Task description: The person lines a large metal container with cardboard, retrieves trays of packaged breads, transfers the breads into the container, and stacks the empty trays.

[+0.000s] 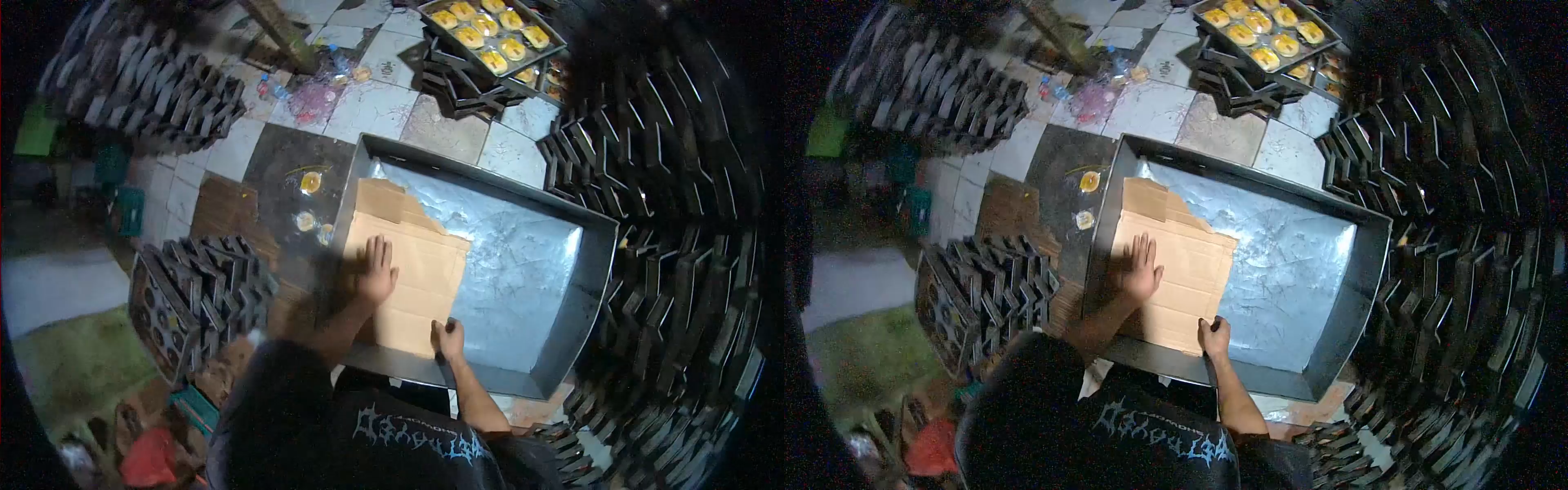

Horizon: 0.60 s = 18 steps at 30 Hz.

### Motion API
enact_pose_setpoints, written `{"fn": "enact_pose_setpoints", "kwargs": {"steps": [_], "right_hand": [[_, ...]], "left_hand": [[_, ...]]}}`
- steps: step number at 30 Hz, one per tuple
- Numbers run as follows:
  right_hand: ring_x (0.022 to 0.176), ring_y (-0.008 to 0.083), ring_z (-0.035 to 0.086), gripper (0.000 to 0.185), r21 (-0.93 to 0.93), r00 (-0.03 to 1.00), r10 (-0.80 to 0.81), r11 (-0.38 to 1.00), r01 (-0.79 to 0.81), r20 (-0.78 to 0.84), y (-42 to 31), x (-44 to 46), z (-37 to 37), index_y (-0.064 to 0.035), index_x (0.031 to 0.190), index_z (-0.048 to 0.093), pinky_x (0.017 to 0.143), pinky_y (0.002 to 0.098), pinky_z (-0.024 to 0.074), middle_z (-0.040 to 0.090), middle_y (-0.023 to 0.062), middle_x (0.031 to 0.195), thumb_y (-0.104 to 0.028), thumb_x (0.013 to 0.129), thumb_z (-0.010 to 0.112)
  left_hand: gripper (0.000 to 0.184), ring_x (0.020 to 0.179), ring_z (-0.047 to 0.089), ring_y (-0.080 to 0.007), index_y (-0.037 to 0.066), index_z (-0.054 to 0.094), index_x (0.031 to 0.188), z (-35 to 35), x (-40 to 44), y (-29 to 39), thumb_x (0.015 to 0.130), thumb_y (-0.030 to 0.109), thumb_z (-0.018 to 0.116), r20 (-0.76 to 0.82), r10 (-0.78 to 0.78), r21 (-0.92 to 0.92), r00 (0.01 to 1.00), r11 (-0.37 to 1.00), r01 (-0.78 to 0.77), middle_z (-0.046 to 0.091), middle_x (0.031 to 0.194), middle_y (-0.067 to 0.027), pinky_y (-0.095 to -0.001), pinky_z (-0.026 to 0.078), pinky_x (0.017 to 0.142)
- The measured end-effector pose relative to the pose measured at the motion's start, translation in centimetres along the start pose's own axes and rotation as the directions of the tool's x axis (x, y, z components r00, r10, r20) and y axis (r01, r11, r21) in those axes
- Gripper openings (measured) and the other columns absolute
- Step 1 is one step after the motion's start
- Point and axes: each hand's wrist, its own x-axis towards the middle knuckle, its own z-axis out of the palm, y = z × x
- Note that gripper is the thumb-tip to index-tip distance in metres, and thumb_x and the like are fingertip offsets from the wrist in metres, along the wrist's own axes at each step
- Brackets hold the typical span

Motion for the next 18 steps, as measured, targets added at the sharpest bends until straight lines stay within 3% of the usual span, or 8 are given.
{"fn": "enact_pose_setpoints", "kwargs": {"steps": [5,8,9,11,13,16,17,18], "right_hand": [[0.068,0.0251,0.056,0.034,0.216,0.963,0.226,0.943,-0.254,0.146,3.1,0.9,-0.2,0.0047,0.091,0.055,0.067,0.0352,0.0459,0.060,0.0138,0.075,-0.027,0.078,0.061],[0.079,0.0345,0.057,0.027,-0.206,0.984,-0.057,0.974,0.092,0.171,-0.8,0.4,-3.4,0.0006,0.092,0.057,0.071,0.0404,0.0452,0.060,0.0176,0.085,-0.024,0.082,0.053],[0.079,0.0345,0.057,0.027,-0.206,0.986,-0.055,0.975,0.087,0.157,-1.6,1.3,-3.7,0.0006,0.092,0.057,0.071,0.0404,0.0452,0.060,0.0176,0.085,-0.024,0.082,0.053],[0.086,0.0405,0.052,0.028,-0.348,0.985,-0.165,0.927,0.141,-0.042,-4.0,4.9,-3.8,0.0051,0.095,0.055,0.075,0.0434,0.0437,0.055,0.0256,0.089,-0.018,0.081,0.053],[0.089,0.0404,0.050,0.026,-0.404,0.865,-0.492,0.814,0.417,-0.099,-9.5,9.6,-5.6,0.0055,0.096,0.053,0.076,0.0435,0.0430,0.051,0.0261,0.096,-0.016,0.081,0.050],[0.120,0.0361,0.035,0.046,-0.519,0.837,-0.548,0.714,0.471,0.005,-14.7,17.5,-5.4,0.0066,0.119,0.039,0.101,0.0417,0.0272,0.039,0.0252,0.125,-0.019,0.081,0.049],[0.119,0.0355,0.035,0.046,-0.548,0.778,-0.628,0.647,0.531,0.013,-16.4,19.7,-5.2,0.0063,0.118,0.040,0.101,0.0413,0.0276,0.040,0.0244,0.124,-0.020,0.081,0.049],[0.118,0.0350,0.036,0.046,-0.575,0.713,-0.701,0.573,0.584,0.026,-17.3,21.4,-4.6,0.0061,0.118,0.040,0.100,0.0410,0.0280,0.041,0.0235,0.123,-0.021,0.081,0.050]], "left_hand": [[0.075,0.130,0.012,-0.0367,-0.003,0.019,0.134,7.3,-3.2,-1.4,0.079,0.031,0.057,0.121,-0.065,-0.163,0.991,0.983,0.085,0.012,0.141,-0.0225,-0.0471,0.012,0.105],[0.091,0.131,0.005,-0.0398,-0.002,0.011,0.136,5.7,-3.1,-1.9,0.074,0.044,0.059,0.283,-0.052,-0.123,0.958,0.988,0.090,0.005,0.142,-0.0224,-0.0536,0.007,0.104],[0.091,0.131,0.005,-0.0398,-0.002,0.011,0.136,4.5,-2.3,-1.2,0.074,0.044,0.059,0.280,-0.038,-0.129,0.959,0.989,0.077,0.005,0.142,-0.0224,-0.0536,0.007,0.104],[0.106,0.130,-0.004,-0.0433,-0.002,0.000,0.136,2.8,-1.4,-0.5,0.069,0.055,0.060,0.534,-0.082,-0.211,0.841,0.951,0.227,-0.006,0.140,-0.0266,-0.0558,0.003,0.103],[0.110,0.129,-0.007,-0.0447,-0.003,-0.003,0.136,7.5,-2.2,-2.1,0.068,0.057,0.059,0.520,-0.043,-0.205,0.853,0.963,0.174,-0.010,0.139,-0.0289,-0.0562,0.001,0.102],[0.114,0.127,-0.011,-0.0463,-0.005,-0.008,0.134,9.0,-2.5,-2.1,0.067,0.061,0.058,0.544,-0.044,-0.080,0.838,0.991,0.105,-0.015,0.136,-0.0323,-0.0563,-0.002,0.102],[0.115,0.127,-0.013,-0.0466,-0.006,-0.008,0.133,8.7,-2.4,-1.8,0.068,0.061,0.057,0.575,-0.087,0.041,0.814,0.996,0.077,-0.017,0.135,-0.0336,-0.0560,-0.003,0.102],[0.114,0.127,-0.013,-0.0460,-0.009,-0.008,0.132,8.9,-2.7,-2.1,0.069,0.061,0.056,0.576,-0.023,-0.034,0.817,0.998,0.052,-0.015,0.136,-0.0323,-0.0562,-0.005,0.102]]}}
